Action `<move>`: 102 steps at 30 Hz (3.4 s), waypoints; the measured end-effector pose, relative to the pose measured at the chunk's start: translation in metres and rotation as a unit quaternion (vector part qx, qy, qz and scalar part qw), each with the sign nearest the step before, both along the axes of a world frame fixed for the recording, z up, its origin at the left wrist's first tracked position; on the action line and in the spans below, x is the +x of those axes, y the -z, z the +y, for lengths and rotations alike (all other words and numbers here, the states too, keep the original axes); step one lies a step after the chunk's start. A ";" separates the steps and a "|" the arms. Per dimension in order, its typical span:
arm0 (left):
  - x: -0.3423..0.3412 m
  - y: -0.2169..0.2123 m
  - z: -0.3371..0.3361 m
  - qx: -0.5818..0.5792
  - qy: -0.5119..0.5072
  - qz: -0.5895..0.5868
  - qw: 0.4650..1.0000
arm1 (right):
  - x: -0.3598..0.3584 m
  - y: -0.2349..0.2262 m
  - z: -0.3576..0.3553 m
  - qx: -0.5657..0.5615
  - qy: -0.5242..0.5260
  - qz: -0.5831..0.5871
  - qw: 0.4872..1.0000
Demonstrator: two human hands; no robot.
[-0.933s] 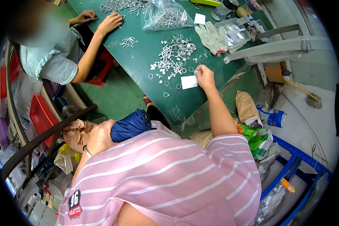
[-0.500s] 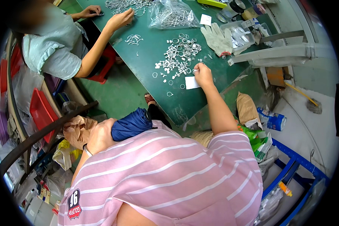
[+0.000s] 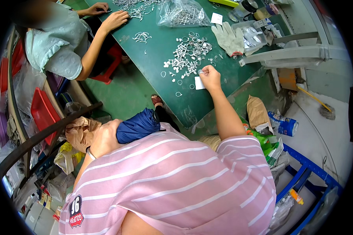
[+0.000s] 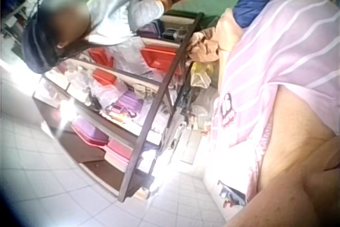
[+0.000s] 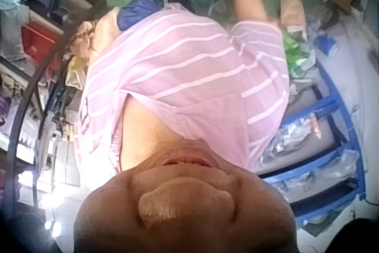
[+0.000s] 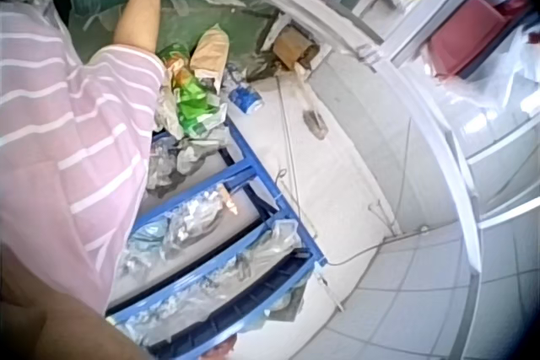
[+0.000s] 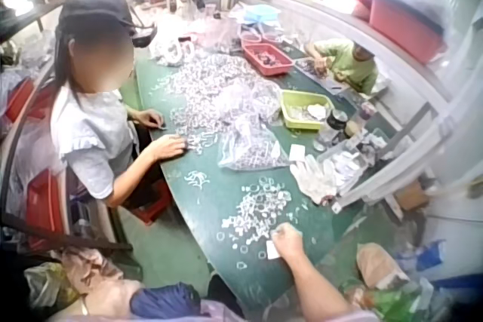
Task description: The person holds a blue umbrella while sorting small metal components on a green work table by hand, picking up pieces from a large pile and placing them into a small yellow tray.
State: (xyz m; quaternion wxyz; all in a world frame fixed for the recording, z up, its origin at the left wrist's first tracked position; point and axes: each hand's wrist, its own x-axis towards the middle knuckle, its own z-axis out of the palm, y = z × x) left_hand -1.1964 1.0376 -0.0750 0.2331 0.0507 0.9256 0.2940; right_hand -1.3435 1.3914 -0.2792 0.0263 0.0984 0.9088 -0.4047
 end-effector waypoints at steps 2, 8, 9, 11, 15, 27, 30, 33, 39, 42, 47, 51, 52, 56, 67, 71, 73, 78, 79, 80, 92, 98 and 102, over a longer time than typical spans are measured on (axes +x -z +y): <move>0.000 0.001 -0.002 0.003 0.003 -0.004 1.000 | 0.006 -0.001 0.007 -0.031 -0.019 -0.041 0.998; 0.002 0.001 -0.002 -0.009 0.008 0.002 1.000 | 0.042 -0.019 -0.011 -0.009 -0.176 -0.102 0.979; 0.003 0.001 -0.002 -0.006 0.009 0.007 1.000 | 0.047 -0.020 -0.016 0.026 -0.180 -0.106 0.978; 0.003 -0.003 0.000 -0.004 0.010 0.005 1.000 | 0.053 -0.014 -0.023 0.070 -0.164 -0.063 0.982; 0.008 -0.003 -0.001 -0.005 0.002 0.012 1.000 | 0.056 -0.020 -0.034 0.138 -0.159 -0.015 0.978; 0.018 -0.005 -0.003 -0.011 -0.017 0.005 1.000 | 0.054 -0.012 -0.025 -0.365 -0.007 -0.233 0.901; 0.018 -0.007 -0.003 -0.016 -0.016 0.005 1.000 | 0.056 -0.015 -0.024 -0.563 0.095 -0.195 0.797; 0.021 -0.005 -0.005 -0.011 -0.017 0.005 1.000 | 0.060 -0.003 -0.015 -0.650 0.076 -0.182 0.734; 0.023 -0.005 -0.005 -0.001 -0.021 0.000 1.000 | 0.058 -0.005 -0.021 -0.685 0.156 -0.193 0.685; 0.023 -0.006 -0.004 -0.003 -0.026 0.000 1.000 | 0.055 -0.007 -0.024 -0.676 0.204 -0.178 0.686; 0.024 -0.008 -0.005 -0.006 -0.034 -0.001 0.999 | 0.046 -0.011 -0.027 -0.649 0.226 -0.190 0.701; 0.024 -0.008 -0.006 0.000 -0.032 0.000 0.999 | 0.043 0.009 -0.026 -0.626 0.219 -0.179 0.727; 0.024 -0.008 -0.007 -0.002 -0.034 0.003 0.999 | 0.042 0.008 -0.024 -0.650 0.212 -0.194 0.704; 0.026 -0.007 -0.008 -0.004 -0.037 0.012 0.999 | 0.034 -0.020 -0.030 -0.677 0.209 -0.221 0.669; 0.024 -0.011 -0.006 0.000 -0.043 0.001 0.999 | 0.043 0.010 -0.072 0.027 -0.132 0.049 0.990; 0.028 -0.013 -0.008 -0.010 -0.052 -0.005 0.999 | 0.046 0.008 -0.070 0.052 -0.130 0.076 0.987; 0.028 -0.013 -0.008 -0.013 -0.053 -0.007 0.998 | 0.042 0.001 -0.069 -0.015 -0.147 0.015 0.989; 0.030 -0.010 -0.012 -0.008 -0.054 0.003 0.998 | 0.017 -0.020 -0.079 -0.605 0.051 -0.256 0.752; 0.031 -0.010 -0.012 -0.009 -0.055 0.005 0.998 | 0.010 -0.020 -0.075 -0.672 0.039 -0.237 0.700; 0.031 -0.011 -0.012 -0.010 -0.056 0.006 0.998 | 0.001 -0.018 -0.068 -0.735 0.027 -0.216 0.642; 0.028 -0.011 -0.007 0.005 -0.058 0.005 0.998 | -0.049 -0.018 -0.045 -0.096 -0.086 -0.103 0.986; 0.025 -0.012 -0.006 0.001 -0.050 0.014 0.999 | -0.026 -0.031 -0.066 0.184 -0.123 -0.149 0.964; 0.026 -0.011 -0.006 0.005 -0.060 0.013 0.998 | -0.025 -0.031 -0.048 0.133 -0.129 -0.166 0.969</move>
